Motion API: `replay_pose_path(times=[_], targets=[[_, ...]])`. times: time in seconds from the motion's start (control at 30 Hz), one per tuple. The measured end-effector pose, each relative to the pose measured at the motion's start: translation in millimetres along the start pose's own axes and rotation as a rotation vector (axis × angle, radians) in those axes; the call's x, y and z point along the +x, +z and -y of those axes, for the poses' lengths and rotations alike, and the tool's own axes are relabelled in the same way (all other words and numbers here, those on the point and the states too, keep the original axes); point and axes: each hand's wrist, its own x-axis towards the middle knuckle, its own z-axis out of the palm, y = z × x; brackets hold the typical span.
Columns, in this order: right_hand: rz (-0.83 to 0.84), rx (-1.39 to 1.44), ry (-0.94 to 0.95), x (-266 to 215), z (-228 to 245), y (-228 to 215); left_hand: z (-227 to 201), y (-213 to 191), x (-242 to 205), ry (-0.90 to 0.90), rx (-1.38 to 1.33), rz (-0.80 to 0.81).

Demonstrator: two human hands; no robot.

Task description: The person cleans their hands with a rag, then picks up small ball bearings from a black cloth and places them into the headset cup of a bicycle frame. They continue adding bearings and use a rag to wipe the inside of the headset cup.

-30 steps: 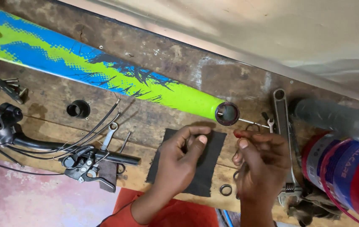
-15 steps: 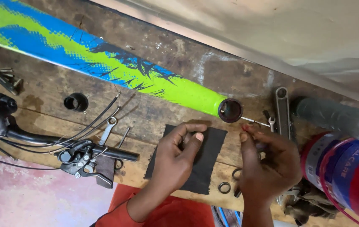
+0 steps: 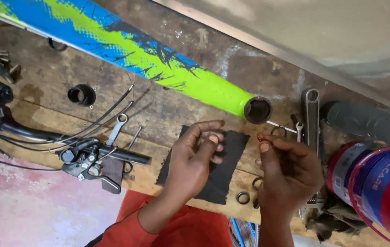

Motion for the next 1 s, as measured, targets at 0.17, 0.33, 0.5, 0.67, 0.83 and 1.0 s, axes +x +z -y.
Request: replay_pose_path(times=[0.17,0.33,0.5,0.67,0.83,1.0], targets=[[0.019,0.027,-0.028,-4.4,-1.2,-3.6,17.6,1.7,-3.0,0.052,-0.058,-0.003],[0.001,0.003,0.012,-8.0,0.7,-13.0,28.0,11.4,-8.9,0.051,-0.110,-0.054],[0.096,0.019,-0.078,-7.1,5.7,-25.2,39.4,18.1,-14.9,0.035,-0.276,-0.027],[0.098,-0.018,-0.060,-7.8,8.7,-34.2,27.8,20.5,-22.0,-0.017,-0.274,-0.023],[0.114,-0.012,-0.098,-10.2,11.6,-37.2,29.3,17.9,-21.0,-0.096,-0.438,-0.034],[0.088,-0.021,-0.059,-11.0,18.5,-35.4,28.5,10.8,-23.4,-0.090,-0.426,0.022]])
